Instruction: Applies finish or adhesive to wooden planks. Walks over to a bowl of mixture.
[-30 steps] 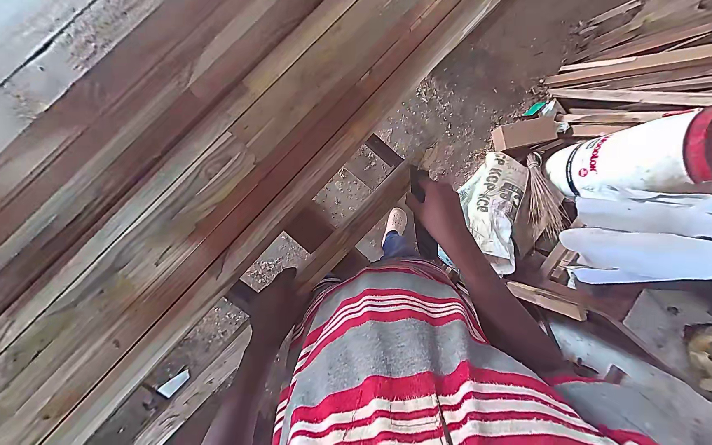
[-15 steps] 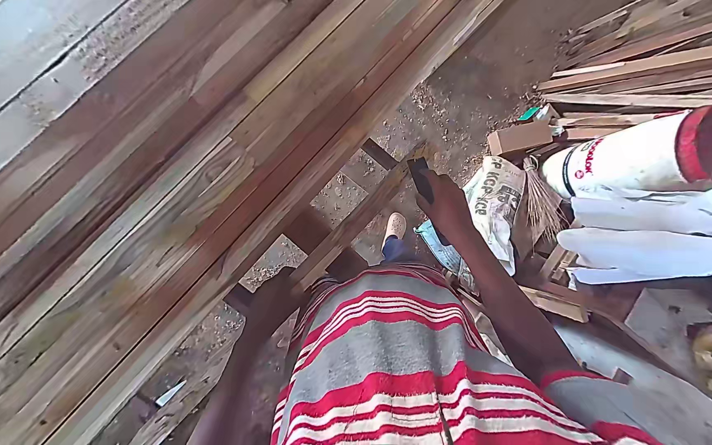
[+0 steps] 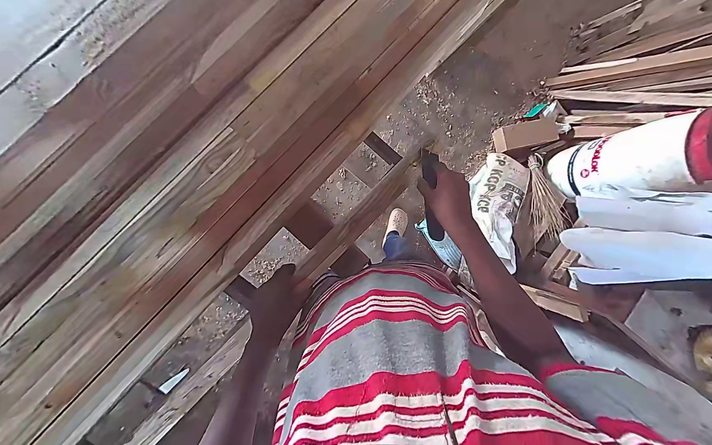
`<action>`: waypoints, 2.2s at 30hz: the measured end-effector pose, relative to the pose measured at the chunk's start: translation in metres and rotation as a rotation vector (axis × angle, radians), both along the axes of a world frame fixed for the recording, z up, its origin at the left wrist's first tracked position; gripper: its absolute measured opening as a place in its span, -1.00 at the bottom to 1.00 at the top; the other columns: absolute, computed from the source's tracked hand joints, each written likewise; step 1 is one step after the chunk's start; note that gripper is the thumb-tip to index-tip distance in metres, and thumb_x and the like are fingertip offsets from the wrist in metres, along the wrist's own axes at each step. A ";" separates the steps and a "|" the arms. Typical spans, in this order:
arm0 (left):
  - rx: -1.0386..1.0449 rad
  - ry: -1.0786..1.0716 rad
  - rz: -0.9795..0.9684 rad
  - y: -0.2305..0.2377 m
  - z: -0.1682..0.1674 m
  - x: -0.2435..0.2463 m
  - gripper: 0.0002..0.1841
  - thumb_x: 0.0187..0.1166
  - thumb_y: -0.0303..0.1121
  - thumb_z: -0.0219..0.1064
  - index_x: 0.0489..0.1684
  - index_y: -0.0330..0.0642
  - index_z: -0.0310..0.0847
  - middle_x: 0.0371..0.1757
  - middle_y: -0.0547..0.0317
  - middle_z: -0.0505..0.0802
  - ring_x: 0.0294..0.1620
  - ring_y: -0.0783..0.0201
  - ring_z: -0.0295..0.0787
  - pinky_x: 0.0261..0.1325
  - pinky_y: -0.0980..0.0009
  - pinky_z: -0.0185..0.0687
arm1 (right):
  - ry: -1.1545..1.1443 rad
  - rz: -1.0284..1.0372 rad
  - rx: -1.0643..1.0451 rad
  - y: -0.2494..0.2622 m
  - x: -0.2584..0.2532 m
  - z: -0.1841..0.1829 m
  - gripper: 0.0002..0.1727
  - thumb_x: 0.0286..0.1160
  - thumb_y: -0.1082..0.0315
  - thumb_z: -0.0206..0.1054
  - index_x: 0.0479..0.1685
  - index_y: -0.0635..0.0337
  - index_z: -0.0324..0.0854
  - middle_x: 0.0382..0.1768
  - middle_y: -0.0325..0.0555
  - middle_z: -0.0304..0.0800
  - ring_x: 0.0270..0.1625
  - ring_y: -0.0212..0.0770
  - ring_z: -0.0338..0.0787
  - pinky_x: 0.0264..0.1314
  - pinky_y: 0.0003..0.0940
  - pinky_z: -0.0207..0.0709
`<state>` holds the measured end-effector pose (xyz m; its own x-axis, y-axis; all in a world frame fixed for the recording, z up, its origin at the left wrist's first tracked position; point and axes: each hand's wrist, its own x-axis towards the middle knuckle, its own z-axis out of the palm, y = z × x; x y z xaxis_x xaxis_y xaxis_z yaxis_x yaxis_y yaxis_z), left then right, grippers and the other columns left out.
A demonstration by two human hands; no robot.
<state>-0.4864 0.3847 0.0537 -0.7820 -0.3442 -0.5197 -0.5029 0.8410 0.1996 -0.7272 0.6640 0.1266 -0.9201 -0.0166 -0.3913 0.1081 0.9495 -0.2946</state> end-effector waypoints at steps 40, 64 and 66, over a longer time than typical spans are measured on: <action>0.040 -0.117 0.034 -0.005 -0.004 -0.008 -0.38 0.34 -0.04 0.59 0.39 -0.11 0.62 0.02 -0.23 0.88 0.05 -0.29 0.85 0.07 -0.40 0.64 | 0.010 0.127 0.059 0.026 -0.037 0.013 -0.46 0.63 0.05 0.36 0.44 0.22 0.59 -0.02 0.32 0.80 0.08 0.32 0.83 0.08 0.29 0.65; -0.171 0.163 0.036 0.021 -0.002 0.010 -0.49 0.14 -0.24 0.69 0.05 -0.32 0.73 -0.05 -0.29 0.87 -0.03 -0.35 0.86 -0.08 -0.39 0.65 | -0.245 0.764 -0.301 0.107 -0.190 -0.011 -0.58 0.62 0.58 0.07 0.33 0.15 0.68 0.02 0.14 0.85 -0.07 0.07 0.82 0.11 0.11 0.62; -0.184 0.159 0.033 0.021 -0.003 0.011 -0.50 0.14 -0.22 0.67 0.03 -0.31 0.73 -0.07 -0.28 0.87 -0.04 -0.33 0.87 -0.09 -0.38 0.66 | -0.308 0.802 -0.272 0.104 -0.195 -0.008 -0.61 0.68 0.56 0.08 0.36 0.13 0.66 0.04 0.14 0.85 -0.06 0.06 0.83 0.12 0.09 0.62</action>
